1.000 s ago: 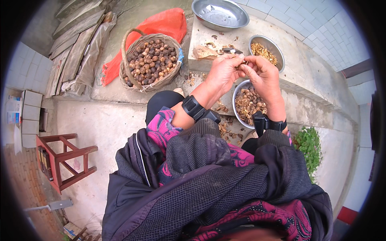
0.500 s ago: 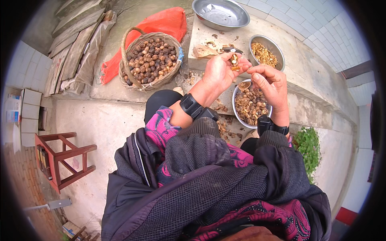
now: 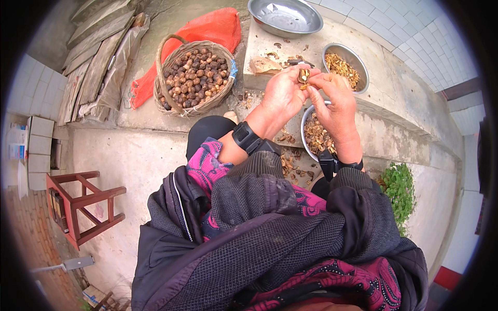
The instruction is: The person sits on a step and shells nuts by hand, placing the kernels into a metal bowl. They occasionally use a hammer to crack a nut before removing the shell and adding the kernel to the bowl.
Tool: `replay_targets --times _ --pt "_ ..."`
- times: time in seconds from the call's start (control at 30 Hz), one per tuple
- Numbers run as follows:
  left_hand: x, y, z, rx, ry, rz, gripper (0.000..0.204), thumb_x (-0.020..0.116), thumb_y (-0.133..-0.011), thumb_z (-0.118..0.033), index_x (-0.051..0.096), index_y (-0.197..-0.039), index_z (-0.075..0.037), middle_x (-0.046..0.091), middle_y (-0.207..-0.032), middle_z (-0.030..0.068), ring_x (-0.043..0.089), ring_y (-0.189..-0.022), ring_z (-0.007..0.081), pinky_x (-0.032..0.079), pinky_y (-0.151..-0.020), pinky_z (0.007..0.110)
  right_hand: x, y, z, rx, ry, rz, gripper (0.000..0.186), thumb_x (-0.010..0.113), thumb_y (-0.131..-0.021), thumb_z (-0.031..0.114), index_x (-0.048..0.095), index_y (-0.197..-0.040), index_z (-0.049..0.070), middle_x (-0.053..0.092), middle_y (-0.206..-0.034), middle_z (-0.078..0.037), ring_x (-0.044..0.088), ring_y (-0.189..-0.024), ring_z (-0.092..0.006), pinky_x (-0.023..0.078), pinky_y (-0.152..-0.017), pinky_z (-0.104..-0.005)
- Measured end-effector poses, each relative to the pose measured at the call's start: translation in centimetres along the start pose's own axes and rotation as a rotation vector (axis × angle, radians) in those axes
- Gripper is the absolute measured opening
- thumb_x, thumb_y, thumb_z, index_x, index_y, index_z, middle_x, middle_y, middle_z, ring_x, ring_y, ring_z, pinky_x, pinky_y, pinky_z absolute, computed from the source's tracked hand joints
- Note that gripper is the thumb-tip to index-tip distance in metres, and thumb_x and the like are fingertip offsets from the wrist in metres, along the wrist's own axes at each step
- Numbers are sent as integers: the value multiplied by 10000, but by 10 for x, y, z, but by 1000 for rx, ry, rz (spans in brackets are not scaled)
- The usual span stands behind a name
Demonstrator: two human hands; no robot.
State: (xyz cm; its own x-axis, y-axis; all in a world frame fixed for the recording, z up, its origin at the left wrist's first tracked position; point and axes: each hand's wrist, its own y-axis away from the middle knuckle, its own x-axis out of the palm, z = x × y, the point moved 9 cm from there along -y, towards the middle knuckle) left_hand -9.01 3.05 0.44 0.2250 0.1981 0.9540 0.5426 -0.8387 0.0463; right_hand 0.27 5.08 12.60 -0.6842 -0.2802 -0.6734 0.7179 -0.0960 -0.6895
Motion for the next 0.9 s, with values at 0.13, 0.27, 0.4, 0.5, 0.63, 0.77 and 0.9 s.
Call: replay_targets --times 0.13,0.27,0.4,0.5,0.63,0.77,0.9 --pt "2 -1 0 -11 82 33 370 334 -1074 -236 500 -1219 61 554 -1226 213 567 -1148 305 491 -1011 408 5 3 1 -4 -11 -6 241 754 -762 39 667 -985 70 656 -927 -56 625 -828 -225 492 -732 -319" --pt "15 5 -3 -37 127 105 341 369 -1066 -211 492 -1214 71 534 -1250 234 538 -1211 341 483 -1026 444 15 16 -30 346 -484 18 210 750 -816 30 655 -1003 39 665 -943 -53 617 -785 -145 474 -659 -244" --pt "11 10 -6 -36 115 -39 311 400 -1054 -171 498 -1199 87 520 -1255 247 498 -1268 375 447 -1082 479 14 31 -61 693 -1240 -123 165 696 -892 54 634 -1027 -17 679 -953 -65 576 -719 -95 451 -590 -214" --pt "14 9 -3 -54 114 -17 304 406 -1049 -153 507 -1192 96 513 -1261 253 496 -1267 378 421 -1115 489 12 28 -72 780 -1550 -170 134 658 -925 89 645 -1014 -11 689 -897 -45 558 -681 -69 433 -562 -213" --pt "12 6 3 -37 123 -20 287 369 -1053 -154 531 -1132 70 574 -1161 231 586 -1131 352 489 -1023 455 23 36 -83 918 -981 -93 104 671 -914 92 660 -969 5 682 -793 -28 542 -630 -49 432 -560 -208" --pt "14 4 1 25 -29 69 351 374 -1060 -185 528 -1191 102 530 -1275 228 526 -1214 318 422 -1107 440 22 21 -48 466 -370 -116 113 721 -864 60 666 -955 22 638 -713 9 521 -594 -19 449 -566 -199" --pt "5 1 0 59 29 30 354 352 -1062 -172 521 -1204 105 531 -1285 224 527 -1212 311 428 -1098 430 27 17 -43 408 -426 -134 165 718 -835 25 678 -992 57 647 -783 1 533 -603 -53 465 -579 -221"
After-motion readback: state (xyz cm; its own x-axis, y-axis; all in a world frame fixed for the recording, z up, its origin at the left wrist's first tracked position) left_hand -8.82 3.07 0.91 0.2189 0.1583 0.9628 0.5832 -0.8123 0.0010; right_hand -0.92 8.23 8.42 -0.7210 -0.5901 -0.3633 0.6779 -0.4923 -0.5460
